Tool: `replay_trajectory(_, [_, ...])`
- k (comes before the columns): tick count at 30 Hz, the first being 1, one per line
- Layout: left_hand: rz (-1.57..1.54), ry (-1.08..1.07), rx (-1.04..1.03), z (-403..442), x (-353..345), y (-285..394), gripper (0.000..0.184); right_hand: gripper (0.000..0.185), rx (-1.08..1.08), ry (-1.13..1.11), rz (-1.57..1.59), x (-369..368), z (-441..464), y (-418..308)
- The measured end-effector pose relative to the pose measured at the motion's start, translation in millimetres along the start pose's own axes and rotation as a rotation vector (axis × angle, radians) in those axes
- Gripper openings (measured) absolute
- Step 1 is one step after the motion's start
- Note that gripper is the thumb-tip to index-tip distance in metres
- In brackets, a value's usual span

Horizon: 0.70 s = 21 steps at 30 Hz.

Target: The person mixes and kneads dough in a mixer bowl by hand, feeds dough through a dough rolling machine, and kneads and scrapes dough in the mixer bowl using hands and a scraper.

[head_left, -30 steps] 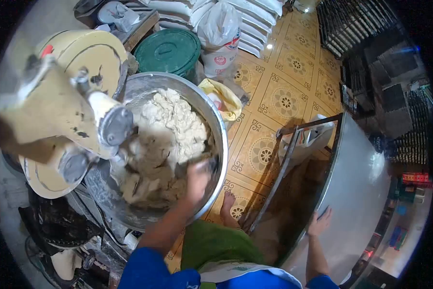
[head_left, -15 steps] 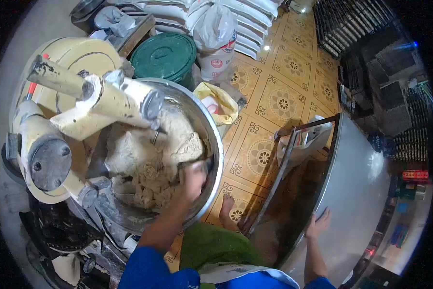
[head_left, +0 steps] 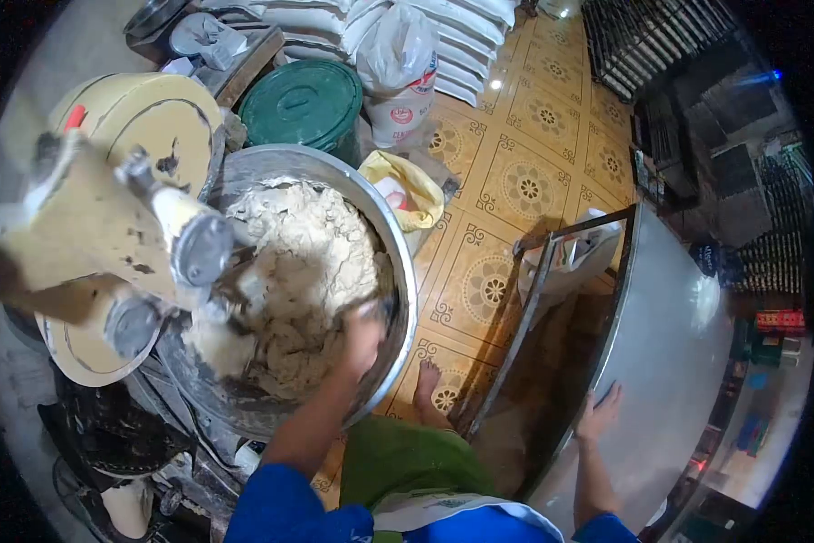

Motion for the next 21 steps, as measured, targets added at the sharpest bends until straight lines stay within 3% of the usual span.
replay_trajectory(2, [0.061, -0.040, -0.074, -10.5, 2.5, 4.0, 0.030, 0.073, 0.006, -0.005, 0.001, 3.9, -1.1, -6.9])
replay_trajectory(6, [-0.268, -0.053, -0.099, 116.0, -8.4, -60.7, 0.024, 0.074, 0.017, 0.017, 0.003, 5.7, -2.2, -9.7])
replay_trajectory(9, [-0.180, 0.471, -0.346, 183.3, -17.2, -33.0, 0.017, 0.074, 0.023, 0.031, 0.036, 0.9, 1.1, -6.6])
replay_trajectory(10, [-0.175, 0.475, -0.341, 170.9, -4.1, -33.0, 0.017, 0.074, 0.031, 0.031, 0.056, 3.7, -2.1, -6.5])
replay_trajectory(12, [-0.293, 0.026, 0.017, 131.2, 0.4, -30.9, 0.023, 0.074, 0.028, 0.021, 0.036, 10.3, -5.4, -4.3])
replay_trajectory(14, [-0.139, -0.147, 0.010, 52.5, 13.0, -14.8, 0.023, 0.074, 0.019, 0.005, -0.001, 4.0, 0.5, -3.2])
replay_trajectory(16, [0.111, -0.302, -0.353, 1.7, 33.4, -29.9, 0.024, 0.074, 0.012, 0.002, 0.003, 6.7, 0.2, -8.2])
replay_trajectory(17, [0.114, -0.297, -0.350, 7.7, 32.0, -33.7, 0.024, 0.074, 0.008, -0.003, 0.001, 11.3, -1.3, -10.5])
replay_trajectory(20, [-0.554, -0.277, 0.032, 46.5, 9.4, -44.0, 0.029, 0.073, 0.011, 0.000, -0.002, 7.4, -1.0, -7.4])
replay_trajectory(21, [-0.475, -0.025, -0.066, 79.6, -8.1, -33.2, 0.028, 0.073, 0.007, 0.011, 0.001, 4.7, -1.2, -5.6])
Point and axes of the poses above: each hand's wrist, its own z-axis towards the middle knuckle, its own x-axis out of the back of the hand, y = z × x, the point moved 6 cm from there along z, towards the middle knuckle, and after that the axes turned 6 degrees about -z, right-handed, at the moved point
